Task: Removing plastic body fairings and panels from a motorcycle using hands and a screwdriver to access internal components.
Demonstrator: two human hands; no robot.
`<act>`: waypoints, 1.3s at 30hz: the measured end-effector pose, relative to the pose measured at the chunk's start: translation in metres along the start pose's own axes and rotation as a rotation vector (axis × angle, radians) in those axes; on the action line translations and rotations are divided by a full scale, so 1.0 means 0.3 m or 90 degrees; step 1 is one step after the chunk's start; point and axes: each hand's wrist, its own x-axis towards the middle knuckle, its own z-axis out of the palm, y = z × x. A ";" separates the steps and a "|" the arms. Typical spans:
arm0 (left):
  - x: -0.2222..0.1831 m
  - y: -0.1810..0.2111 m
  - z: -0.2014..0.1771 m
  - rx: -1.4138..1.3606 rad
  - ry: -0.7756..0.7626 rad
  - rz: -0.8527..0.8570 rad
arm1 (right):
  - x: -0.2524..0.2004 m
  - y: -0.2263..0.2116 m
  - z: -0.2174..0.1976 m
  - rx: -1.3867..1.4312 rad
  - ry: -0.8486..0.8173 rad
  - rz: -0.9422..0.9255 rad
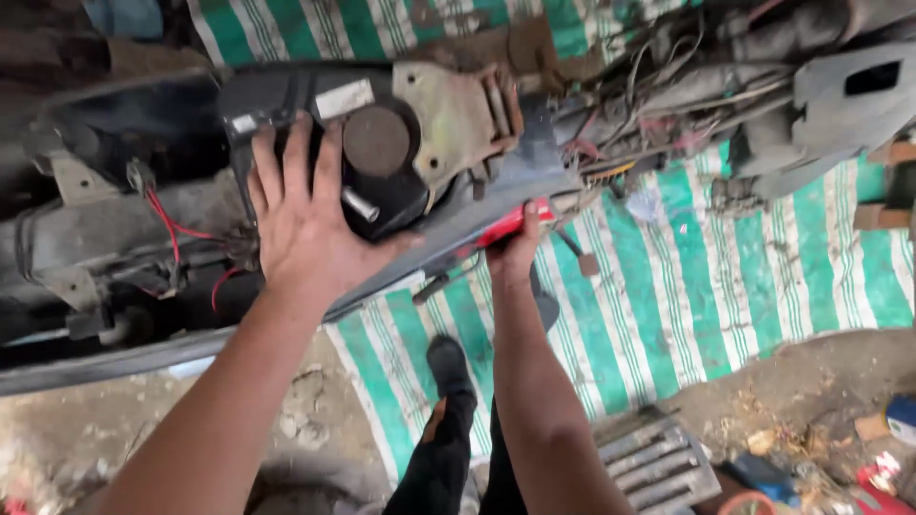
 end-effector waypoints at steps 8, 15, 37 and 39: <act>0.044 0.033 -0.046 -0.010 -0.083 -0.063 | 0.007 -0.028 0.017 -0.017 -0.020 0.017; 0.000 -0.013 0.026 -0.013 0.060 0.021 | 0.040 -0.023 -0.060 0.016 -0.040 0.068; 0.034 0.037 -0.021 -0.010 -0.038 -0.037 | -0.379 -0.202 0.608 -0.583 -0.230 -0.371; 0.040 0.061 -0.033 0.029 -0.132 -0.113 | -0.457 -0.261 0.684 -0.707 -0.303 -0.426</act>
